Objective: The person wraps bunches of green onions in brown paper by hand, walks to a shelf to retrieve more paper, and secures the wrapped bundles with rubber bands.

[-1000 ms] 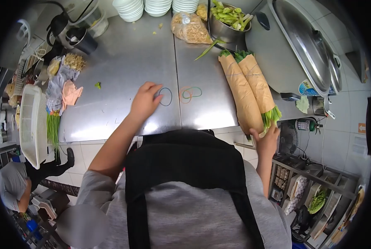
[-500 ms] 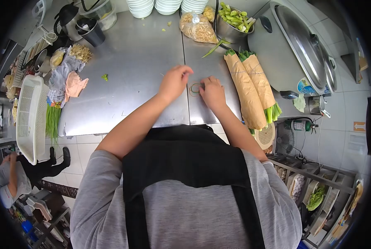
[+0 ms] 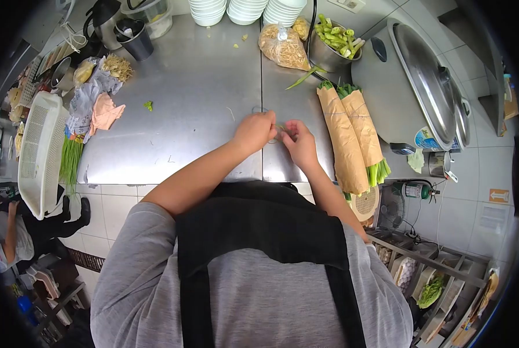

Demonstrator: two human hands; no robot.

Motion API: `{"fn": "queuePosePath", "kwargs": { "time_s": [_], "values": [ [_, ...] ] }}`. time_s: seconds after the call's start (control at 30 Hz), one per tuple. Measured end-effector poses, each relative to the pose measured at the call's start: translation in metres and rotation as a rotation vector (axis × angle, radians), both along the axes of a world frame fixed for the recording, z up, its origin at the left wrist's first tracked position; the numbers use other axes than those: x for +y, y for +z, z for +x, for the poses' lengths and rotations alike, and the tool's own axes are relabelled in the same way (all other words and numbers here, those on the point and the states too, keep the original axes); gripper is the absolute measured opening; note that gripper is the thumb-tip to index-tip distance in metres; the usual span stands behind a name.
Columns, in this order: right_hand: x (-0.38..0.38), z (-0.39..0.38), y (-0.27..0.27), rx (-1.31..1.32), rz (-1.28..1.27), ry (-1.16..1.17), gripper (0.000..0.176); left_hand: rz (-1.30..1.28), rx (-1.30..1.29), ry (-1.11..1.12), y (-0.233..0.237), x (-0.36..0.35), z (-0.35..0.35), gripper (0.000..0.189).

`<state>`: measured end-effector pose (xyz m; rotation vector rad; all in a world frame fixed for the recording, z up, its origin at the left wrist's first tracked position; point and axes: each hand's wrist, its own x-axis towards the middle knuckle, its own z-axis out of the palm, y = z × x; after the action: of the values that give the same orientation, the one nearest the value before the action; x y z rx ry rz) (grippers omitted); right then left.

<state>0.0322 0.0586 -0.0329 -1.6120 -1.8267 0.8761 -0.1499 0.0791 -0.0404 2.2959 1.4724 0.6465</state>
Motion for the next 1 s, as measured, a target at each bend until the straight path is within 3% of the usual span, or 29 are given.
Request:
{"fn": "queuePosePath", "kwargs": {
  "time_s": [0.07,0.1,0.17,0.2,0.27,0.33,0.37,0.4,0.47,0.6,0.67,0.73,0.8,0.83,0.87,0.93,0.97,1.0],
  "values": [
    [-0.002,-0.002,0.003,0.047,0.017,-0.015,0.039,-0.464,-0.390,0.081,0.009,-0.001,-0.001,0.015],
    [-0.002,-0.001,0.005,0.092,-0.047,0.004,0.043,-0.464,-0.382,0.084,0.008,-0.002,-0.002,0.015],
    [0.000,-0.002,0.007,0.146,-0.108,0.033,0.046,-0.685,-0.909,0.013,0.004,-0.004,-0.006,0.028],
    [0.001,-0.004,0.009,0.289,-0.177,0.082,0.046,-0.677,-0.905,0.023,0.013,-0.006,-0.011,0.028],
    [0.002,-0.009,0.016,0.438,-0.248,0.153,0.045,-0.934,-0.993,-0.111,0.046,-0.012,-0.026,0.045],
    [0.000,-0.014,0.030,0.698,-0.539,0.271,0.040,-0.971,-1.020,-0.115,0.065,-0.018,-0.039,0.050],
    [-0.002,-0.020,0.027,0.786,-0.518,0.296,0.026,-1.017,-1.051,-0.136,0.071,-0.021,-0.046,0.055],
    [-0.003,-0.024,0.026,0.789,-0.526,0.322,0.026,-1.002,-1.054,-0.111,0.075,-0.024,-0.054,0.055],
    [-0.004,-0.030,0.024,1.101,-0.728,0.236,0.014,-1.000,-0.940,-0.112,0.082,-0.030,-0.068,0.059],
    [-0.005,-0.042,0.019,1.281,-0.908,0.199,0.011,-0.854,-0.728,-0.008,0.092,-0.049,-0.100,0.059],
    [-0.007,-0.047,0.023,1.213,-0.847,0.167,0.013,-0.485,-0.613,0.006,0.072,-0.051,-0.132,0.048],
    [-0.005,-0.046,0.025,1.145,-0.781,0.124,0.015,-0.052,-0.318,0.339,0.035,-0.035,-0.198,0.037],
    [0.001,-0.032,0.027,0.852,-0.536,0.028,0.021,0.086,-0.173,0.769,0.024,-0.027,-0.278,0.029],
    [0.002,-0.026,0.033,0.773,-0.447,-0.014,0.025,0.250,-0.072,0.875,0.006,-0.030,-0.320,0.026],
    [0.003,-0.015,0.034,0.775,-0.439,-0.022,0.025,0.345,0.420,0.772,-0.006,-0.037,-0.360,0.023],
    [0.007,0.016,0.038,0.493,-0.252,-0.085,0.026,0.249,0.298,0.918,-0.007,-0.055,-0.381,0.022],
    [0.011,0.033,0.035,0.492,-0.243,-0.098,0.026,0.255,0.291,0.905,-0.006,-0.057,-0.387,0.022],
    [0.014,0.051,0.029,0.204,-0.132,-0.092,0.028,0.241,0.215,0.933,0.002,-0.056,-0.390,0.023]
  ]
}}
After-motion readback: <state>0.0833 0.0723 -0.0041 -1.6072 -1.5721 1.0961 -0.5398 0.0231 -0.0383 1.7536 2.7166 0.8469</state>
